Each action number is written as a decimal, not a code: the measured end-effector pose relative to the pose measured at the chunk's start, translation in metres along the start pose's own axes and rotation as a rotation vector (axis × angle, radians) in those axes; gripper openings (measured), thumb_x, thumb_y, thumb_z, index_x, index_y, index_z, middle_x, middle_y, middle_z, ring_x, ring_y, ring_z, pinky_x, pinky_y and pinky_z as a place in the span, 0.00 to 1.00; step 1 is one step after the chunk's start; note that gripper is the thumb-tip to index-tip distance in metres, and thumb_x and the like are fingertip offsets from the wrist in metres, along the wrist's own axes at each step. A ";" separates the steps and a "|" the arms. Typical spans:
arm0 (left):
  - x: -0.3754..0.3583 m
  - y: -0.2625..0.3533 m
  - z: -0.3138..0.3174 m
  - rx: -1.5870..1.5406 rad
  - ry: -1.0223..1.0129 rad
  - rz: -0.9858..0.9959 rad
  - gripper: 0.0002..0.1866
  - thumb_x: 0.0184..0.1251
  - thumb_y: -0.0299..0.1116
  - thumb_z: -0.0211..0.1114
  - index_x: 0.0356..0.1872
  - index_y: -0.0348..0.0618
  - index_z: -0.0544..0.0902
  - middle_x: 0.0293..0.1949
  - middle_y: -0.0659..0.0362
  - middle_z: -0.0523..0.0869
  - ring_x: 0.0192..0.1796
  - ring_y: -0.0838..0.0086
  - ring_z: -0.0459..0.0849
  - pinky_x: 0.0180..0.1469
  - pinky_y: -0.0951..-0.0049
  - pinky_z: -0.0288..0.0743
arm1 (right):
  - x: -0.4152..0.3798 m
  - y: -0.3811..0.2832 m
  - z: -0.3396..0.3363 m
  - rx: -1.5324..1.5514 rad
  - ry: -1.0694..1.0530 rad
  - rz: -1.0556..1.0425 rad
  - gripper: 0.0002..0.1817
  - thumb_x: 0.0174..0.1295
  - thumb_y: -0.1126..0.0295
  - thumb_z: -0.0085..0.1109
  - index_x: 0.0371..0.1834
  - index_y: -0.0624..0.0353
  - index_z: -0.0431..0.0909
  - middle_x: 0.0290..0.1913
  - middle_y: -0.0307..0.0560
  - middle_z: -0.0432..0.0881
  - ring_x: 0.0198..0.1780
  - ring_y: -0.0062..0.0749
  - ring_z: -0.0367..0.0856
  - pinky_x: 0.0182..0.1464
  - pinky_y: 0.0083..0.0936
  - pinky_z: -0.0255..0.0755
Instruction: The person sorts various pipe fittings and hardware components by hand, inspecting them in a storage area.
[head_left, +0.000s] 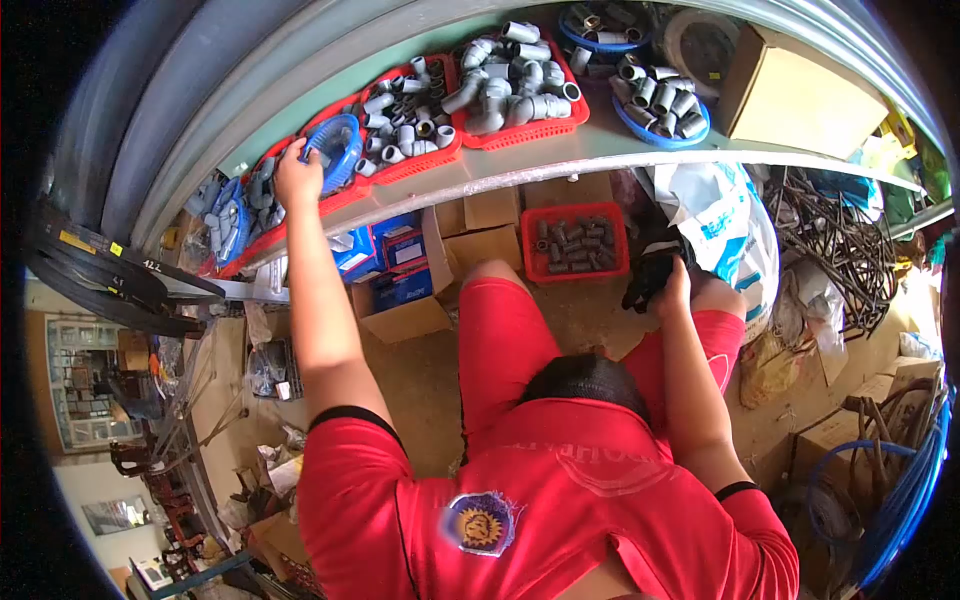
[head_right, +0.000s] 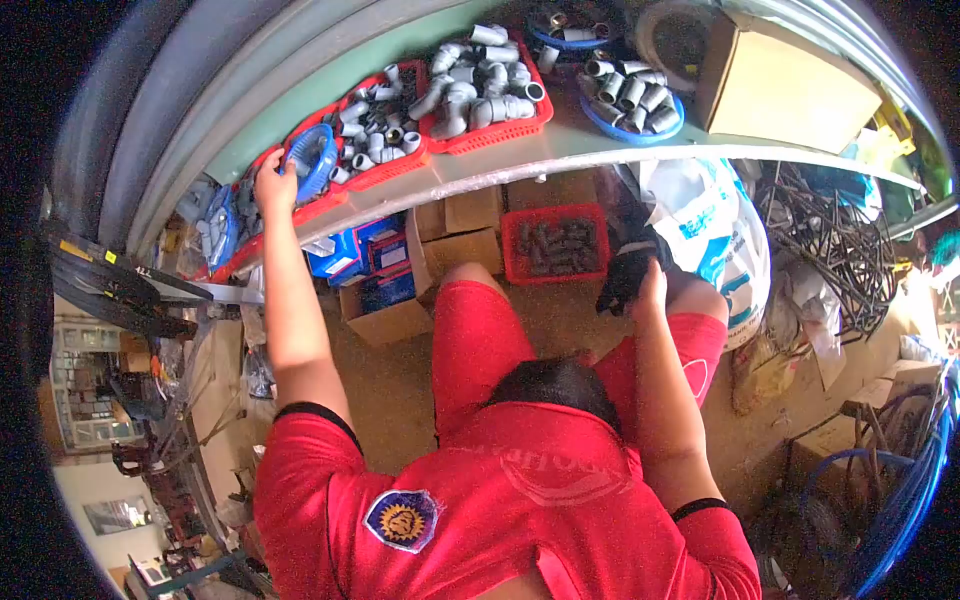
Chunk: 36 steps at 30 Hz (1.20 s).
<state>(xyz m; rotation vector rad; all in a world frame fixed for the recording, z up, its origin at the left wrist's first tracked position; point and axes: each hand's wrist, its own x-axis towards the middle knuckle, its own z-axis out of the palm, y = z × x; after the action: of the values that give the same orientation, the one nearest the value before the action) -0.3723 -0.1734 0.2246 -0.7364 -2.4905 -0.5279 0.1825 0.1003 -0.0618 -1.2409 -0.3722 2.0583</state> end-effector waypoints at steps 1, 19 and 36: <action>0.014 -0.024 0.015 0.090 -0.108 -0.019 0.20 0.63 0.45 0.68 0.56 0.53 0.85 0.53 0.51 0.88 0.56 0.54 0.85 0.56 0.57 0.78 | -0.007 -0.001 0.000 -0.006 0.031 0.000 0.25 0.70 0.55 0.51 0.60 0.64 0.75 0.50 0.52 0.84 0.45 0.44 0.86 0.46 0.44 0.82; -0.253 0.234 -0.076 -1.335 -0.723 0.244 0.15 0.53 0.27 0.79 0.38 0.44 0.82 0.38 0.62 0.82 0.45 0.71 0.82 0.52 0.68 0.75 | -0.169 -0.015 0.062 -0.249 -0.835 -0.268 0.27 0.64 0.64 0.63 0.66 0.58 0.73 0.60 0.48 0.80 0.57 0.37 0.80 0.62 0.38 0.76; -0.327 0.333 -0.102 -1.190 -0.268 0.772 0.14 0.44 0.27 0.71 0.37 0.41 0.87 0.56 0.57 0.80 0.61 0.58 0.76 0.62 0.55 0.64 | -0.220 -0.062 0.022 -0.678 -0.376 -1.029 0.14 0.73 0.60 0.44 0.47 0.58 0.75 0.43 0.43 0.79 0.42 0.28 0.80 0.43 0.22 0.75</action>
<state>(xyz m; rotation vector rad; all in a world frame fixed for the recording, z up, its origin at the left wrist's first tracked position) 0.0980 -0.0931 0.2019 -2.1490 -1.6214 -1.6488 0.2558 -0.0045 0.1288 -0.6939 -1.5989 1.2346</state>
